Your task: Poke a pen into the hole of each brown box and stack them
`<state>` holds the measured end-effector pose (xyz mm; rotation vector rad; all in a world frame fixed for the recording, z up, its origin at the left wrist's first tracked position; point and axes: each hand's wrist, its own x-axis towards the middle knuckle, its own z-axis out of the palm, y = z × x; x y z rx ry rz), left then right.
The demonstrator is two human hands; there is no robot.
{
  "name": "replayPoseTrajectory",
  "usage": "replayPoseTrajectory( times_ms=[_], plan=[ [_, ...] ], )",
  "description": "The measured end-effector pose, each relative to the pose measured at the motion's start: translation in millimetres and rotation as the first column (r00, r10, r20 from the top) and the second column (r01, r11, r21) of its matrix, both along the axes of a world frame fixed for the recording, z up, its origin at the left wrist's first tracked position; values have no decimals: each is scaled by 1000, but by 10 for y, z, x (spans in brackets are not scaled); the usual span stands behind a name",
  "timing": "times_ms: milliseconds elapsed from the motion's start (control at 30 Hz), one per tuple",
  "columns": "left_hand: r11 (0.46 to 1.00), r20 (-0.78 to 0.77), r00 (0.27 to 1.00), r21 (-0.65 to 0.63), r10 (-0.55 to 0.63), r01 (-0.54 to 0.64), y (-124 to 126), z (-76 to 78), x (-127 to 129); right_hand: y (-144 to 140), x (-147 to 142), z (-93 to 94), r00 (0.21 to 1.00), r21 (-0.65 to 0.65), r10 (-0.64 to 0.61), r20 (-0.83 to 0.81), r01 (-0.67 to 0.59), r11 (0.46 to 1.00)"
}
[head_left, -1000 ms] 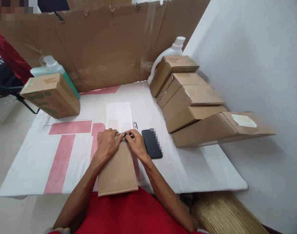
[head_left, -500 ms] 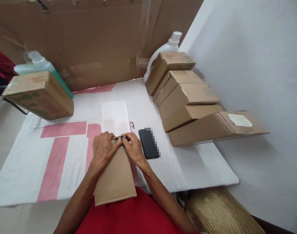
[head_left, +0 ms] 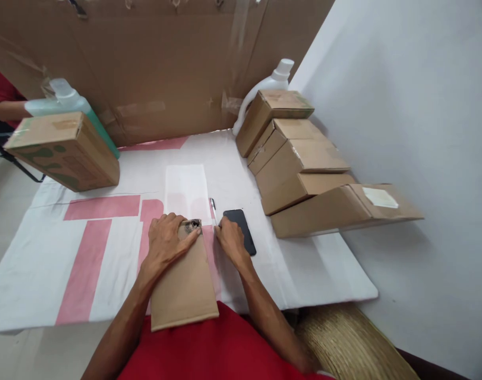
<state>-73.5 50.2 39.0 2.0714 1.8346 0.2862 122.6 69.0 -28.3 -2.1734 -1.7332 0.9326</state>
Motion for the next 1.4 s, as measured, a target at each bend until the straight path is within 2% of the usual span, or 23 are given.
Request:
replayPoseTrajectory(
  times_ms=[100,167,200,233,267,300,333,367,433,600,833,933,1067,1133,1200,1267,1300,1367,1400],
  plan=[
    [999,-15,999,-9,-48,48,-7,-5,-39,41,73,24,995,33,-8,-104,11,999],
    [997,-19,997,-11,-79,79,-10,-9,-54,54,115,72,960,78,-46,-276,70,994],
    [996,-19,996,-9,-86,86,-10,-11,-57,52,120,103,898,103,-73,-434,130,986],
    [996,-20,996,-7,-88,88,-10,-13,-56,43,111,138,786,120,-87,-612,201,972],
    [996,-23,996,-8,-87,87,-9,-16,-53,28,87,174,635,124,-81,-768,272,954],
    [997,-27,996,-7,-83,83,-9,-20,-50,6,50,209,479,119,-55,-876,326,938],
    [997,-32,996,-6,-79,79,-8,-25,-46,-22,2,239,365,121,-18,-931,355,927],
    [997,-36,997,-5,-74,74,-7,-30,-43,-53,-51,265,323,142,19,-946,362,921],
    [997,-41,996,-4,-74,74,-5,-40,-42,-116,-154,295,344,200,70,-936,358,912],
    [996,-40,995,-17,-88,87,-4,-37,-50,-195,-253,285,510,290,104,-854,300,909],
    [996,-63,995,-16,-83,82,-17,-24,-36,-201,-224,311,607,320,152,-780,178,931],
    [997,-59,995,-11,-82,82,-20,-38,-40,-232,-182,342,612,312,145,-778,175,934],
    [996,-47,995,-5,-86,86,-16,-54,-50,-171,-5,334,587,246,74,-806,219,944],
    [996,-35,996,0,-84,84,-14,-53,-53,-74,105,309,635,234,35,-772,233,944],
    [997,-28,996,1,-82,82,-14,-43,-53,35,176,281,764,255,6,-645,209,944],
    [997,-30,996,-3,-82,82,-15,-31,-53,116,173,252,932,239,6,-362,87,967],
    [997,-31,996,-6,-83,83,-15,-25,-53,138,142,234,982,183,36,-184,-2,983],
    [997,-29,996,-10,-83,83,-15,-19,-53,141,35,187,988,21,131,81,-133,991],
    [997,-27,996,-10,-83,83,-15,-19,-53,127,-28,159,975,-42,170,140,-165,985]
  ],
)
